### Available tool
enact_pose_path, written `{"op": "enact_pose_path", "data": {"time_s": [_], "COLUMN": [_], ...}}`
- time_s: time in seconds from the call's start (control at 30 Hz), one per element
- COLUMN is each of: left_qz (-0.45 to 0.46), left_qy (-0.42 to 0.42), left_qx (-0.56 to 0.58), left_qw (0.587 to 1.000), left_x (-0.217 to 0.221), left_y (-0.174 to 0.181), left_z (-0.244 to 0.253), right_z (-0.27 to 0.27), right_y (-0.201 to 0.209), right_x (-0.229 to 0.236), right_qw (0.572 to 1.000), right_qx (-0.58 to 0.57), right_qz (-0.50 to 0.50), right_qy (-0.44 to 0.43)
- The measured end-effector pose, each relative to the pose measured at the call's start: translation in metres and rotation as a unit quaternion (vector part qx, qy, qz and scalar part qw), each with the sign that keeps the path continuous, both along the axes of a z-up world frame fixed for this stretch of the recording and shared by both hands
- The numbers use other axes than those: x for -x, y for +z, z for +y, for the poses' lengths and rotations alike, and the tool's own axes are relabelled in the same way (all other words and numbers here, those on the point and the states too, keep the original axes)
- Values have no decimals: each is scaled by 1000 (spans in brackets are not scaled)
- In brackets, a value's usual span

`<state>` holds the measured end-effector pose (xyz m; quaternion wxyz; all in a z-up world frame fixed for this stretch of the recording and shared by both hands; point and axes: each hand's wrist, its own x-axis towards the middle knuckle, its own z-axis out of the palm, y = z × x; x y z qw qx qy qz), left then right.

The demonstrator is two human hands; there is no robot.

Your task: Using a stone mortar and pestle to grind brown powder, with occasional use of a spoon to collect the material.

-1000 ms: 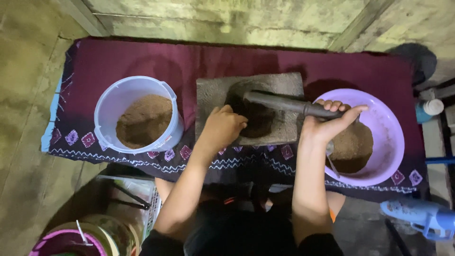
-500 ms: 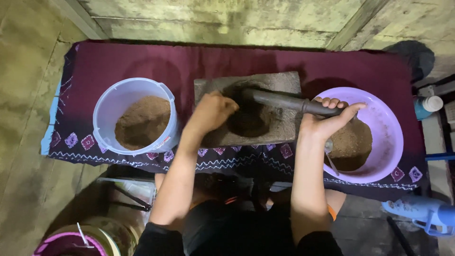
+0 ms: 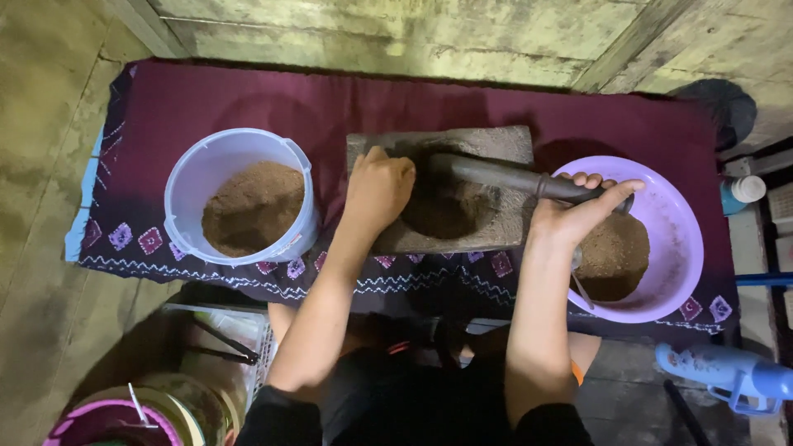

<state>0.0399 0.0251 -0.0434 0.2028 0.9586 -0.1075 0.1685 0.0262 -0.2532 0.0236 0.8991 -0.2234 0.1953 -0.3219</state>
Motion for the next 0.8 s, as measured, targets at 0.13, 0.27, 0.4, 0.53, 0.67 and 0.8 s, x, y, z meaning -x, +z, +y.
{"op": "enact_pose_path", "data": {"time_s": [0.13, 0.27, 0.4, 0.53, 0.67, 0.8], "left_qz": [69, 127, 12, -67, 175, 91], "left_qy": [-41, -121, -83, -66, -123, -79], "left_qx": [65, 165, 112, 28, 161, 143], "left_qw": [995, 971, 990, 995, 963, 982], "left_x": [4, 17, 13, 17, 16, 13], "left_y": [0, 25, 25, 29, 29, 23], "left_z": [-29, -16, -6, -19, -20, -12], "right_z": [-2, -2, -8, -19, -22, -22], "right_y": [-6, -8, -18, -34, -37, -35], "right_x": [-6, -9, -13, -20, -24, -22], "right_qw": [1000, 999, 998, 997, 998, 998], "right_qx": [6, 4, -5, 28, 17, 15], "right_qz": [0, 26, 39, 43, 45, 39], "right_qy": [-7, -34, -54, -52, -44, -41]}}
